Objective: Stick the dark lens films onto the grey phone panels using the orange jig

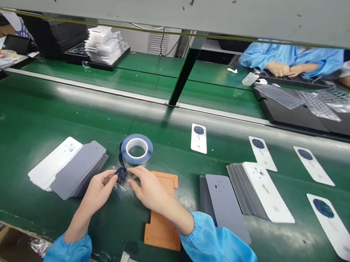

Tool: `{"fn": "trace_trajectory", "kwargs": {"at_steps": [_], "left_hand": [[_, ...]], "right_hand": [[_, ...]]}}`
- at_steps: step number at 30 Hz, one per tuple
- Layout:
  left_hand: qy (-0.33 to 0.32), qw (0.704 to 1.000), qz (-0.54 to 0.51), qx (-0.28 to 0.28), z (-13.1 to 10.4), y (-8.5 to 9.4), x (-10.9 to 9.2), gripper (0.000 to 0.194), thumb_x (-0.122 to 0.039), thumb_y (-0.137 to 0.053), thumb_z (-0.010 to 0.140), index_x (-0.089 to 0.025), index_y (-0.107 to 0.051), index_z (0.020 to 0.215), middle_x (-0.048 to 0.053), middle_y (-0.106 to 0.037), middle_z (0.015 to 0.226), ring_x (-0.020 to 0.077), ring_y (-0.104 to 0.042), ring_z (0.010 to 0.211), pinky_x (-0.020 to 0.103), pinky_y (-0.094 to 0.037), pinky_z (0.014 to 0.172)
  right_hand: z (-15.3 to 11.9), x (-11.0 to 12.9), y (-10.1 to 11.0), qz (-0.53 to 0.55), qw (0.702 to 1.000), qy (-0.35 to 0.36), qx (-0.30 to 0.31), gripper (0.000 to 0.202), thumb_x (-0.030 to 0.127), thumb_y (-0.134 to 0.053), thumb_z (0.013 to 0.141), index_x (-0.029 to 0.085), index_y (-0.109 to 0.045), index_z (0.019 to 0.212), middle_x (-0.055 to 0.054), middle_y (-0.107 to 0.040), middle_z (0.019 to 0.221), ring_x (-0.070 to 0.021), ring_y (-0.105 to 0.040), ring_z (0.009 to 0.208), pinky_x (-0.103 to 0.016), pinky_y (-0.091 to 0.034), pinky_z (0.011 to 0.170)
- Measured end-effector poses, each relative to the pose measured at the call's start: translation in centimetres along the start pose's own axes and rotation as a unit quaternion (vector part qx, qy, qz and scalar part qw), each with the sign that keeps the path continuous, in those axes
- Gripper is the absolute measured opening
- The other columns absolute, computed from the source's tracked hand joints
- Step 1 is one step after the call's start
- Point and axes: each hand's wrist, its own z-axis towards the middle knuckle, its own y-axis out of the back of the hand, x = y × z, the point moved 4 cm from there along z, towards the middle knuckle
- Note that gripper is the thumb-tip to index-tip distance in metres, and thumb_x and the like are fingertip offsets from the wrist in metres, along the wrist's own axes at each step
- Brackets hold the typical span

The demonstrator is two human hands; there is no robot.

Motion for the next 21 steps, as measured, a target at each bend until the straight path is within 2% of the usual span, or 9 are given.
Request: {"fn": "trace_trajectory", "kwargs": {"at_steps": [3,6,9,11,12,14,16,19,21], "left_hand": [[-0.013,0.996,-0.079,0.035,-0.6,-0.4,-0.2,0.043,-0.05,-0.065,0.089,-0.013,-0.076,0.109,0.011,-0.077,0.099,0.0246,-0.071,0.091,0.035,-0.056,0.085],[-0.021,0.996,-0.084,0.028,-1.0,-0.7,0.0,0.042,-0.053,-0.065,0.09,-0.014,-0.077,0.099,0.006,-0.073,0.082,0.0189,-0.064,0.073,0.029,-0.052,0.07],[-0.004,0.995,-0.103,0.014,-1.0,-1.0,0.7,0.044,-0.055,-0.065,0.089,-0.014,-0.073,0.079,-0.003,-0.051,0.056,0.0117,-0.045,0.054,0.023,-0.037,0.053],[0.025,0.991,-0.133,0.007,-0.9,-1.2,1.3,0.046,-0.057,-0.066,0.087,-0.013,-0.072,0.075,-0.005,-0.041,0.052,0.01,-0.037,0.051,0.022,-0.03,0.049],[0.037,0.989,-0.145,-0.002,-0.9,-1.1,1.6,0.047,-0.058,-0.067,0.085,-0.013,-0.072,0.077,-0.004,-0.043,0.053,0.0098,-0.037,0.051,0.022,-0.029,0.049],[0.044,0.989,-0.138,-0.038,-1.0,-0.7,1.7,0.046,-0.057,-0.065,0.085,-0.012,-0.073,0.083,-0.001,-0.053,0.062,0.0103,-0.04,0.053,0.023,-0.032,0.049],[0.025,0.992,-0.071,-0.099,-1.5,0.1,1.2,0.043,-0.054,-0.061,0.09,-0.013,-0.074,0.089,0.003,-0.062,0.075,0.0119,-0.046,0.058,0.024,-0.037,0.052],[-0.049,0.969,0.077,-0.229,-3.3,1.2,-0.7,0.037,-0.044,-0.063,0.091,-0.018,-0.072,0.116,0.007,-0.067,0.102,0.0113,-0.049,0.06,0.026,-0.045,0.058],[-0.115,0.944,0.117,-0.287,-4.6,0.8,-2.3,0.04,-0.036,-0.068,0.088,-0.021,-0.067,0.125,0.009,-0.063,0.12,0.0078,-0.047,0.056,0.027,-0.046,0.058]], "right_hand": [[0.4,-0.8,-1.5,0.055,0.997,-0.009,-0.057,0.033,0.021,-0.061,0.098,0.02,-0.066,0.13,-0.009,-0.072,0.123,-0.0222,-0.069,0.111,-0.036,-0.055,0.096],[0.3,-1.2,-2.0,0.07,0.992,-0.034,-0.103,0.021,0.021,-0.067,0.095,0.022,-0.074,0.114,-0.006,-0.076,0.11,-0.0212,-0.07,0.102,-0.035,-0.056,0.091],[-0.4,-1.1,-2.1,0.049,0.987,-0.018,-0.152,0.01,0.021,-0.069,0.094,0.023,-0.078,0.099,-0.004,-0.076,0.101,-0.0203,-0.069,0.098,-0.034,-0.056,0.089],[-1.5,-0.8,-2.1,0.032,0.986,0.011,-0.166,0.011,0.022,-0.067,0.095,0.024,-0.079,0.096,-0.006,-0.075,0.098,-0.0201,-0.068,0.096,-0.034,-0.057,0.085],[-2.1,-0.6,-2.1,0.031,0.985,0.024,-0.166,0.013,0.023,-0.066,0.096,0.024,-0.079,0.096,-0.006,-0.074,0.097,-0.0199,-0.068,0.093,-0.034,-0.057,0.083],[-3.8,-0.5,-1.8,0.063,0.985,0.035,-0.156,0.015,0.026,-0.064,0.097,0.023,-0.079,0.098,-0.007,-0.073,0.093,-0.0189,-0.068,0.087,-0.032,-0.058,0.077],[-5.6,-0.9,-0.9,0.139,0.98,0.011,-0.145,0.018,0.031,-0.062,0.098,0.022,-0.078,0.099,-0.005,-0.074,0.086,-0.0177,-0.07,0.079,-0.031,-0.058,0.073],[-8.2,-2.7,1.4,0.254,0.952,-0.082,-0.147,0.028,0.04,-0.061,0.097,0.02,-0.076,0.083,-0.005,-0.075,0.077,-0.018,-0.071,0.072,-0.032,-0.058,0.07],[-9.2,-4.5,2.9,0.275,0.937,-0.153,-0.155,0.026,0.041,-0.067,0.092,0.02,-0.073,0.079,-0.005,-0.075,0.08,-0.0184,-0.07,0.071,-0.032,-0.058,0.068]]}}
